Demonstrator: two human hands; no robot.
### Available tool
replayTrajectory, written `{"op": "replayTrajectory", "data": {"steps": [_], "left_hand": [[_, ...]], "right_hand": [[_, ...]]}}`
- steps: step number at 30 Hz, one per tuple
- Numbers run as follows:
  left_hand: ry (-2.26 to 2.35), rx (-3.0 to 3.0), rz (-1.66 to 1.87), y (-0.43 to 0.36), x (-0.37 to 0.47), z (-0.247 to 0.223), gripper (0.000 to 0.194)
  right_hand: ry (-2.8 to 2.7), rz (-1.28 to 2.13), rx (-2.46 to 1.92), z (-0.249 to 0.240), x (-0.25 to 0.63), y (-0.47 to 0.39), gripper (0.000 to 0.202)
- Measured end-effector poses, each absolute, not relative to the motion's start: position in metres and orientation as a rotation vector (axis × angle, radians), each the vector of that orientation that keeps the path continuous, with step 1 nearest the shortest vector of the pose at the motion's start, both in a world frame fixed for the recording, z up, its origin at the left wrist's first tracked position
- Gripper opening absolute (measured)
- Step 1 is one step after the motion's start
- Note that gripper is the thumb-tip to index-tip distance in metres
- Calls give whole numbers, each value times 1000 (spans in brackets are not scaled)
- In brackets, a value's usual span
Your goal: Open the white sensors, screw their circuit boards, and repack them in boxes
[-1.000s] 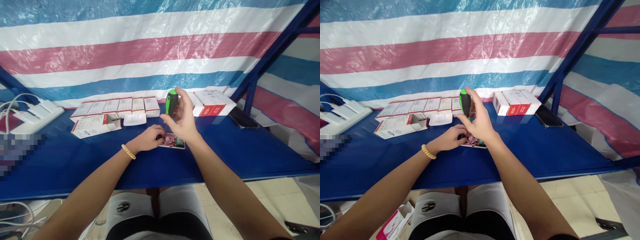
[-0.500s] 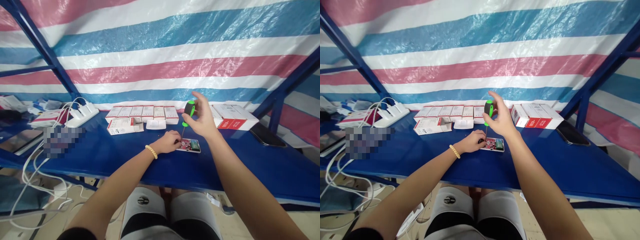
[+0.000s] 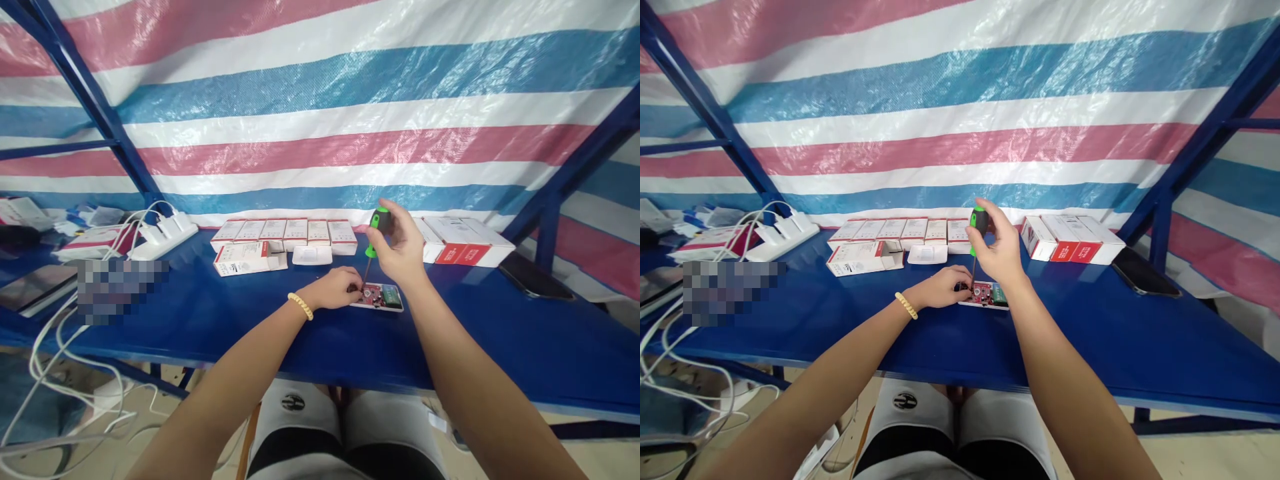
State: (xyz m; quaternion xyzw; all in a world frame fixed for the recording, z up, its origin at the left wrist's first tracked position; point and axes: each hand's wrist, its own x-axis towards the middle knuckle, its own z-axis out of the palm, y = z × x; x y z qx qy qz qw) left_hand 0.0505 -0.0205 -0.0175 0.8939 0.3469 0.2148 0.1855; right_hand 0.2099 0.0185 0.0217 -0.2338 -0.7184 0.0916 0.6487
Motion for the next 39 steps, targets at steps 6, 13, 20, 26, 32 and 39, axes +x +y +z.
{"op": "replayTrajectory", "data": {"steps": [6, 13, 20, 26, 32, 39], "left_hand": [[989, 2486, 607, -21, 49, -17, 8], [862, 2439, 716, -18, 43, -25, 16], [910, 2496, 680, -17, 42, -26, 15], [929, 2435, 636, -19, 36, -27, 34], [881, 2412, 617, -18, 35, -28, 40], [1034, 2476, 485, -23, 33, -18, 47]], "right_hand": [[-1504, 107, -567, 21, 205, 15, 47], [-1565, 338, -519, 23, 205, 11, 45], [-1458, 231, -532, 19, 211, 13, 44], [-1514, 394, -510, 22, 214, 11, 43], [-1416, 272, -496, 21, 213, 14, 49], [-1526, 469, -499, 23, 214, 9, 42]]}}
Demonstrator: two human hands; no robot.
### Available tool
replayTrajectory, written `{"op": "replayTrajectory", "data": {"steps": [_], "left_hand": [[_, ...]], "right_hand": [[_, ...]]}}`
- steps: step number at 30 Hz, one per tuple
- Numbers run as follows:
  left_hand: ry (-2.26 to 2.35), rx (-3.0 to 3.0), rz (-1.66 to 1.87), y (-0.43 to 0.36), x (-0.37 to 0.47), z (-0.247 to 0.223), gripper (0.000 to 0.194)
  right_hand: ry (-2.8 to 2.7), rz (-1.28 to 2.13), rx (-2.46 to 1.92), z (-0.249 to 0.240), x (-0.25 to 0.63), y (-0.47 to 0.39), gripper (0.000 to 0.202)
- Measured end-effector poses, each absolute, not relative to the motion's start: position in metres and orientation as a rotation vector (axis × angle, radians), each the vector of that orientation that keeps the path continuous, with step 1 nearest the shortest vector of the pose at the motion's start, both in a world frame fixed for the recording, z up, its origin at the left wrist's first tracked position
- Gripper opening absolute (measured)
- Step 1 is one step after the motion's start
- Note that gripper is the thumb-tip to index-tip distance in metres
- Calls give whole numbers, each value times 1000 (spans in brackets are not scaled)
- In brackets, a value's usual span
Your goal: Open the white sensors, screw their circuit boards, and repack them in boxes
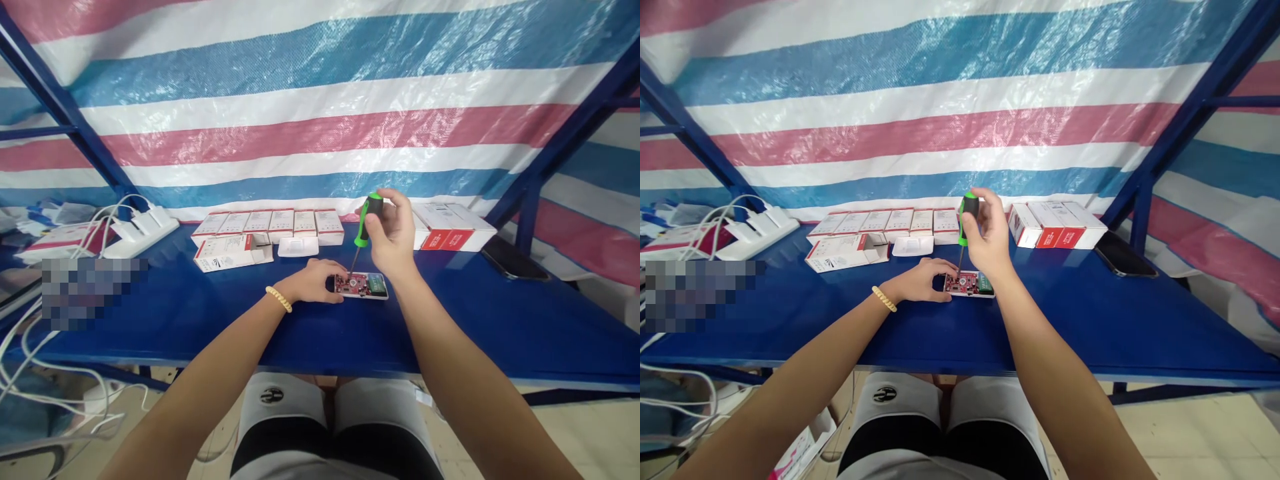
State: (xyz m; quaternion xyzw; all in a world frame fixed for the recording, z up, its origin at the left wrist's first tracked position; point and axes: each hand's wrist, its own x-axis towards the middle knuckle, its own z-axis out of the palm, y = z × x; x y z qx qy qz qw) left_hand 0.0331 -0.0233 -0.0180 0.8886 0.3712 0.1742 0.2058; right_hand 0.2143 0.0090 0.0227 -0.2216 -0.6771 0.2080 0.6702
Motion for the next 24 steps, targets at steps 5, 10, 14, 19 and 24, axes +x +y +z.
{"op": "replayTrajectory", "data": {"steps": [5, 10, 14, 19, 24], "left_hand": [[1024, 2481, 456, -26, 34, -15, 45], [1036, 2485, 441, -25, 34, -13, 45], [1033, 2497, 434, -25, 33, -13, 44], [1037, 2504, 430, -25, 33, -13, 45], [1040, 2506, 418, -25, 33, -13, 45]], "right_hand": [[-1439, 242, -552, 21, 214, 11, 53], [-1587, 409, -518, 21, 211, 6, 45], [-1614, 419, -556, 21, 207, 5, 48], [-1462, 193, -643, 15, 209, 14, 60], [-1536, 349, -564, 17, 213, 13, 45]]}}
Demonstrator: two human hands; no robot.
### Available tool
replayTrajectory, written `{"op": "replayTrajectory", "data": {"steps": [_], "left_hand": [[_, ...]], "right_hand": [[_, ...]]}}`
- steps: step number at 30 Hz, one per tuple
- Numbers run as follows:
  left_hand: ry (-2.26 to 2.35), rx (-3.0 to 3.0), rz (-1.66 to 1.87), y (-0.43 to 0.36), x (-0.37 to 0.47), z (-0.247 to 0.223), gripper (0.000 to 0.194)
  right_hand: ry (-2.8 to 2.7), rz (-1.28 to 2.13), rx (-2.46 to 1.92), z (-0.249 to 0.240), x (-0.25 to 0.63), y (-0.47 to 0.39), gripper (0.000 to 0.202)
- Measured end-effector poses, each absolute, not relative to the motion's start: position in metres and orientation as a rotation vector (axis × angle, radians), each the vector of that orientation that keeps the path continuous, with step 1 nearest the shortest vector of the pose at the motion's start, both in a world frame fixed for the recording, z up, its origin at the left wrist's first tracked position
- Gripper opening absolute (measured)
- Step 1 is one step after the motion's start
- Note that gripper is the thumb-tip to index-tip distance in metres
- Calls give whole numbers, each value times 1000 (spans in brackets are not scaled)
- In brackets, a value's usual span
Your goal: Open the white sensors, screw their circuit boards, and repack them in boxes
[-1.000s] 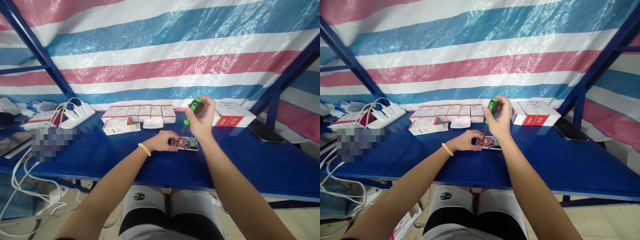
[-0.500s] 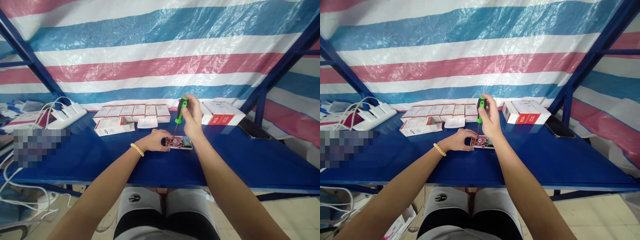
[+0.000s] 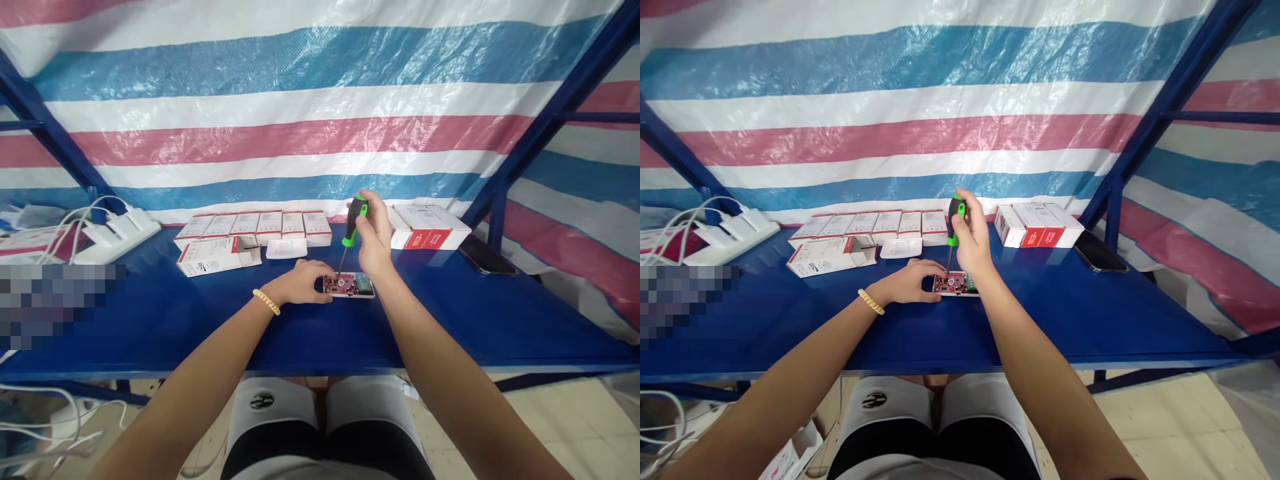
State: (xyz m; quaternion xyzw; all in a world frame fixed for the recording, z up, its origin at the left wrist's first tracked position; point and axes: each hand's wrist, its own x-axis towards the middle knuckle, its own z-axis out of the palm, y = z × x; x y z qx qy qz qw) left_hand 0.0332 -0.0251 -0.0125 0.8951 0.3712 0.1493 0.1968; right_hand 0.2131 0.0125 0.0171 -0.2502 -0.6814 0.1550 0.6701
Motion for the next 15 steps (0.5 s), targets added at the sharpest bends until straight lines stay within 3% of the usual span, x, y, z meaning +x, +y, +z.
{"op": "replayTrajectory", "data": {"steps": [3, 10, 15], "left_hand": [[1050, 2496, 398, -26, 33, -12, 44], [1032, 2509, 413, -27, 34, -11, 43], [1033, 2521, 423, -25, 33, -13, 44]], "right_hand": [[-1579, 467, -516, 21, 211, 8, 44], [-1445, 289, -608, 19, 211, 11, 60], [-1551, 449, -560, 20, 215, 12, 49]]}}
